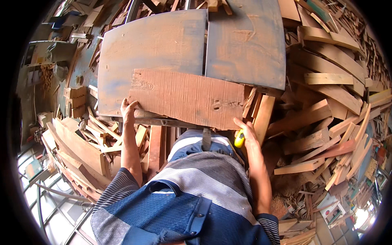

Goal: The person selects various pieces of wood from a large pile, measuring each one with a tape measure and placing some on a workbench.

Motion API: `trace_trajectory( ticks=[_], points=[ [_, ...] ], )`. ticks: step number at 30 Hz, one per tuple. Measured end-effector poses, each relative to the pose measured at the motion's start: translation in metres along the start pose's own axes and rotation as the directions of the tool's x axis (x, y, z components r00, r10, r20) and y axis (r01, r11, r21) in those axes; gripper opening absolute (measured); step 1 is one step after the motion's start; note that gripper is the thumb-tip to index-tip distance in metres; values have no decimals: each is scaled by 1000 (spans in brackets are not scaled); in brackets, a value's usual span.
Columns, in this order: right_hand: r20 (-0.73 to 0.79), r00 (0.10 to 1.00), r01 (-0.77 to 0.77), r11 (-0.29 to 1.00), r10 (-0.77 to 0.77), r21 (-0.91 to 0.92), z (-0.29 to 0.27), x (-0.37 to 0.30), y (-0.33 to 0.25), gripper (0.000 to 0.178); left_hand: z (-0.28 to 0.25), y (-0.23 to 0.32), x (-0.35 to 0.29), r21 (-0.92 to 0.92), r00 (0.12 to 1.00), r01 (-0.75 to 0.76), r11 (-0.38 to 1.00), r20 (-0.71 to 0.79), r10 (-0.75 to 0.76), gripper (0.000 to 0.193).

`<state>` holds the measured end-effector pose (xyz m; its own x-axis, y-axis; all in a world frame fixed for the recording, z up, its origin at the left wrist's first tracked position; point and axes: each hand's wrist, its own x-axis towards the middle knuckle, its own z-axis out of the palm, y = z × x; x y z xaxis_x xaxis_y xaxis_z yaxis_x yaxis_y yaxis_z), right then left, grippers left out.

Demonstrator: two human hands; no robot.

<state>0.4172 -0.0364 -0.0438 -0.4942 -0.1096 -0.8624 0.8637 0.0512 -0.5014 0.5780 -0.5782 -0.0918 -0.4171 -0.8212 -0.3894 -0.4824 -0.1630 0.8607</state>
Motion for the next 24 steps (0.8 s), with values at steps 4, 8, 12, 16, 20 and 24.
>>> trace_trajectory(
  ticks=[4,8,12,16,20,24],
  points=[
    [111,990,96,990,-84,-105,1,-33,-42,48,0,-2,-5,-173,979,115,978,-149,-141,89],
    [65,970,242,942,-233,-232,16,-66,-72,53,26,13,-41,-451,909,233,862,-215,-358,68],
    [29,943,331,922,-332,-198,30,-90,-77,53,68,34,-124,-560,868,496,664,290,-403,44],
    [48,936,350,914,-348,-203,34,-113,-76,41,119,49,-136,-750,743,625,216,487,-459,77],
    [233,779,627,704,-583,-333,32,-142,-81,45,131,68,-156,-792,744,607,73,533,-402,75],
    [366,645,763,544,-671,-349,11,-177,-92,62,149,73,-179,-876,837,482,-13,465,-290,83]
  ],
)
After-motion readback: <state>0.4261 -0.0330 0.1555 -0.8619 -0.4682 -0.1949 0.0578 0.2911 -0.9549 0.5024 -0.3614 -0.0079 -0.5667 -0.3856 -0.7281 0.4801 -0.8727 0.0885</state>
